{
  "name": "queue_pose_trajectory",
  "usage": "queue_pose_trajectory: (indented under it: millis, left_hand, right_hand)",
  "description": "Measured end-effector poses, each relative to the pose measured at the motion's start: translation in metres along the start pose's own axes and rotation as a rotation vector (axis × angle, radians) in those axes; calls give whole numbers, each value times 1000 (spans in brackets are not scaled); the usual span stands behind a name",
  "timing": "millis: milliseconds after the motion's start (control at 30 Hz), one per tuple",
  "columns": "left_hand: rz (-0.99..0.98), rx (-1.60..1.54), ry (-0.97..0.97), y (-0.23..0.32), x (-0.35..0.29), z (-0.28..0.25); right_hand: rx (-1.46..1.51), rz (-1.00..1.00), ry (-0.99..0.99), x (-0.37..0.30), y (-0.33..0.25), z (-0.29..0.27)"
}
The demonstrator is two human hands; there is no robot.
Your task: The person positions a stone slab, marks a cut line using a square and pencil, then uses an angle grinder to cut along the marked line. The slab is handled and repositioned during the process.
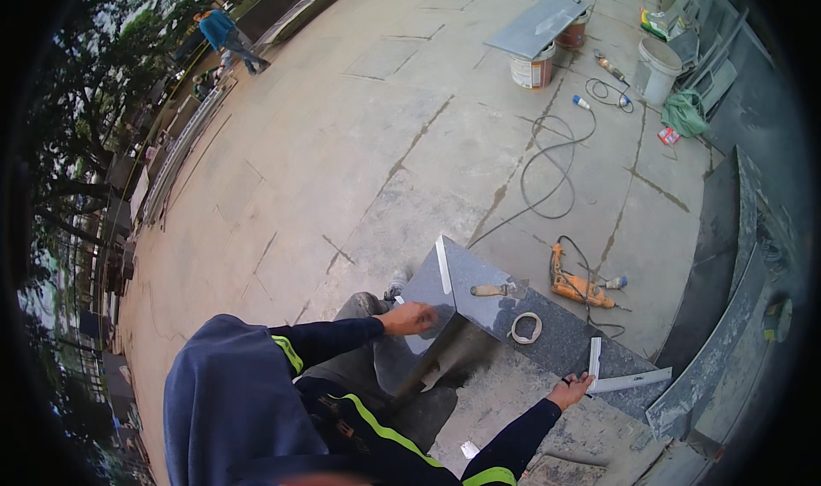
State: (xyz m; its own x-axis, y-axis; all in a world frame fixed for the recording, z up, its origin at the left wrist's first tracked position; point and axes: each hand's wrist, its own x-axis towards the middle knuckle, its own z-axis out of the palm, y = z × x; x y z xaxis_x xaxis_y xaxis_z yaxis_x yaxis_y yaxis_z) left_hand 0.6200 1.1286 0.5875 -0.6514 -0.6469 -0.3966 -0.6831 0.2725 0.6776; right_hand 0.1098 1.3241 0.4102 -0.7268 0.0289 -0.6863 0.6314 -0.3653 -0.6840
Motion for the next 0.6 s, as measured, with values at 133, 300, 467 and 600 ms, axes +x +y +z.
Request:
queue_pose_trajectory:
  millis: [133, 300, 467, 600]
  left_hand:
    - [-449, -136, 312, -95, -116, -85]
    - [-799, -545, 573, -160, -186, -140]
    - [-661, -767, 615, -247, -145, -175]
    - [-498, -724, 400, -300, -95, -232]
  right_hand:
    - [-16, 71, -10, -8, 4, -15]
    - [-137, -20, 215, -69, 27, -3]
    - [-760, 38, -305, -231, 110, 55]
    - [-1093, -3, -449, -409, 143, 77]
